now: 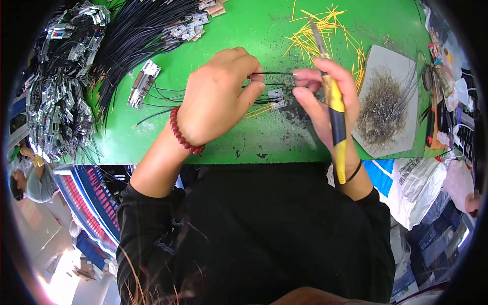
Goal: The person picks up a black plastic housing, places it on the table, and solders wires onto a circuit board. They then place the completed assembly into a blue crate.
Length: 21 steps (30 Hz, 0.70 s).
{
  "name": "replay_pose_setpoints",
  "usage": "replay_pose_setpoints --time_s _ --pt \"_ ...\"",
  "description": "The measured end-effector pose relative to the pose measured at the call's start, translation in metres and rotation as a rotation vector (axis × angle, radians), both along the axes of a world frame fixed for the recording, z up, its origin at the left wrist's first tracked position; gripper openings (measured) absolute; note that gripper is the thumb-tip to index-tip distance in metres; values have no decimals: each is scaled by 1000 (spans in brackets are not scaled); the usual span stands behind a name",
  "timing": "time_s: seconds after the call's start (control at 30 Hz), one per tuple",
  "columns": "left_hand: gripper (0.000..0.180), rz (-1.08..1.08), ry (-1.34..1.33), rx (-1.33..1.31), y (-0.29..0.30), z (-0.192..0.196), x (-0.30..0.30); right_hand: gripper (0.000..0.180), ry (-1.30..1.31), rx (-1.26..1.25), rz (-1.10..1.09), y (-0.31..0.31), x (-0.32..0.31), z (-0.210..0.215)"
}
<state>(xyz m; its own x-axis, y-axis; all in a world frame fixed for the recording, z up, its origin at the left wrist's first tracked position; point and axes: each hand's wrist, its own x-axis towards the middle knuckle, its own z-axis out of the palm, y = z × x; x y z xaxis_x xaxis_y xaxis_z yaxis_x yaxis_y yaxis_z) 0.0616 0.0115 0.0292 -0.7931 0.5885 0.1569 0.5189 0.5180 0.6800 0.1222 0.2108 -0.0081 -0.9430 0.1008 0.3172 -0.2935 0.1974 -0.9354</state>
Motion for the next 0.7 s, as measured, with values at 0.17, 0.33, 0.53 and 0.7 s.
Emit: replay_pose_setpoints --time_s 0.17,0.33,0.53,0.7 --pt "10 37 -37 2 -2 4 8 39 167 145 -30 -12 -5 -1" --pt "13 146 -139 125 7 2 19 36 -14 -17 76 -16 2 5" --pt "11 199 -237 175 6 0 21 38 136 -109 62 -14 8 -4" --pt "9 187 -247 253 6 -6 23 37 140 -56 46 -14 10 -4"
